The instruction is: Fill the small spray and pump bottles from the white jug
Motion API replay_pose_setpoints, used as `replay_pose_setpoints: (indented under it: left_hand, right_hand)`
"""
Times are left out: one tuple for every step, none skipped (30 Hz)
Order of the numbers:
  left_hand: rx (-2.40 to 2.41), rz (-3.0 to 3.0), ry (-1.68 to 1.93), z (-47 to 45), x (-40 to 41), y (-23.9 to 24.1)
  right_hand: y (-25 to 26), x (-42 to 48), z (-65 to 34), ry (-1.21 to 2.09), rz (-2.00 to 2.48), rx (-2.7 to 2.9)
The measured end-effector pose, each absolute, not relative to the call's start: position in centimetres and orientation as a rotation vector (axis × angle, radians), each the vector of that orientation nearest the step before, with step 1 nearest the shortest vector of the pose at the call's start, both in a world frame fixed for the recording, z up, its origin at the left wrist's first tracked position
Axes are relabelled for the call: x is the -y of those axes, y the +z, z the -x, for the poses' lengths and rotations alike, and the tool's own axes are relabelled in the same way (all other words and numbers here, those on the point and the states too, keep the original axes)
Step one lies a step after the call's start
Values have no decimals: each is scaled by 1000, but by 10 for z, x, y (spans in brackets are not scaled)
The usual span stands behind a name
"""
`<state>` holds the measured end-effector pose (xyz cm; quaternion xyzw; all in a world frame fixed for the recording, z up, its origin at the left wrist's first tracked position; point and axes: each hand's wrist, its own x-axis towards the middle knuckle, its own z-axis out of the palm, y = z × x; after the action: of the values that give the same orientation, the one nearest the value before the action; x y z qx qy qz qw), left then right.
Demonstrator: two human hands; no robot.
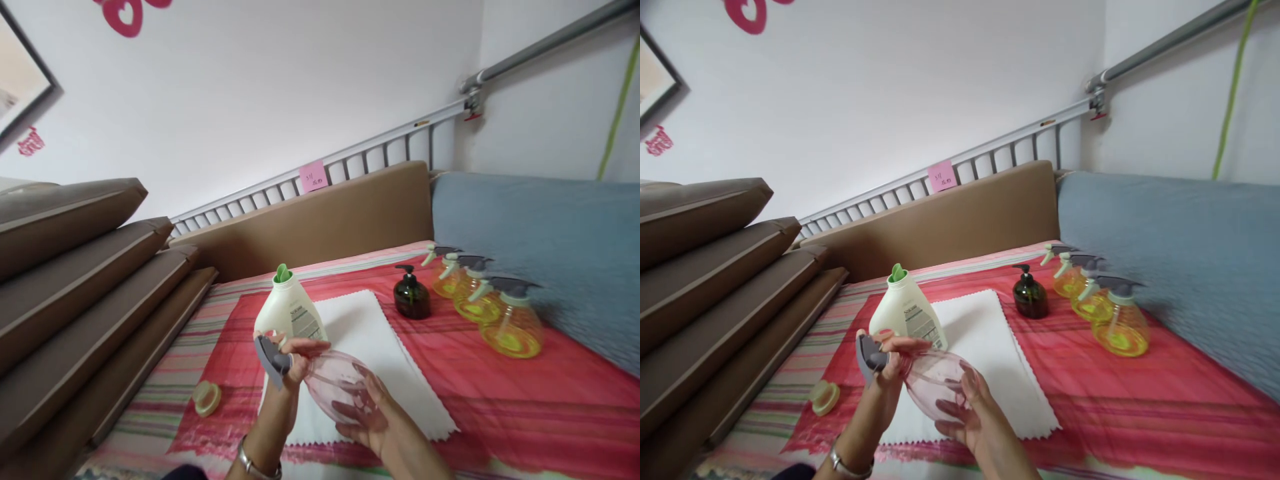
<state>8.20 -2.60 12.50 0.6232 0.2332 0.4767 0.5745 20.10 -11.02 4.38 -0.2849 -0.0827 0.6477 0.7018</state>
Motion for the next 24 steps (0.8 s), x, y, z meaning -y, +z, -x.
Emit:
replay_pose_setpoints:
  left_hand:
    - [-527, -1444, 1103, -81, 25, 124]
    - [-512, -1415, 1095, -80, 24, 124]
    - [-499, -1381, 1083, -79, 23, 125]
    - [-485, -1345, 1072, -77, 22, 128]
    - [-471, -1310, 1064, -76, 21, 130]
    - [-456, -1282, 1065, -75, 21, 132]
    - [-441, -1265, 1070, -74, 21, 134]
    - [-429, -1259, 1070, -73, 21, 136]
    - [-421, -1259, 1068, -72, 22, 137]
    - [-421, -1264, 1061, -71, 22, 138]
    - [-427, -1270, 1048, -70, 22, 139]
    - [-437, -1277, 1030, -68, 22, 141]
    - [-451, -1286, 1015, -66, 22, 142]
    - [-462, -1298, 1002, -64, 22, 143]
    - [-467, -1315, 987, -61, 21, 144]
    - [-465, -1334, 963, -59, 21, 145]
    - [-461, -1354, 940, -57, 20, 146]
    - [-458, -1378, 923, -55, 20, 147]
    - [-460, -1400, 912, -53, 20, 147]
    - [-464, -1417, 907, -52, 20, 148]
    - [-467, -1427, 908, -51, 21, 148]
    - [-470, -1429, 905, -51, 22, 150]
    - [-489, -1418, 914, -51, 23, 151]
    - [-518, -1400, 929, -52, 25, 153]
  right_hand:
    - [38, 109, -201, 1462, 644, 206]
    - [33, 108, -201, 1484, 649, 233]
    - [29, 108, -200, 1499, 649, 263]
    - [27, 108, -200, 1499, 642, 296]
    - [27, 110, -200, 1486, 630, 330]
    - [28, 112, -200, 1464, 619, 362]
    - [31, 115, -200, 1446, 614, 392]
    - [35, 118, -200, 1442, 618, 421]
    - [39, 120, -201, 1462, 631, 449]
    - [42, 122, -202, 1491, 647, 473]
    - [44, 122, -203, 1516, 658, 492]
    - [45, 122, -203, 1531, 665, 510]
    - [44, 121, -204, 1529, 664, 526]
    - [42, 119, -204, 1511, 659, 540]
    - [39, 118, -204, 1483, 659, 552]
    - [38, 118, -204, 1450, 662, 564]
    - [37, 118, -203, 1415, 670, 578]
    - [37, 118, -203, 1379, 683, 590]
    - [38, 120, -202, 1345, 693, 602]
    - [40, 121, -202, 1314, 704, 611]
    - [41, 123, -201, 1288, 714, 618]
    - [43, 124, -200, 1264, 721, 620]
    - [43, 124, -198, 1240, 725, 620]
    - [42, 124, -197, 1219, 722, 619]
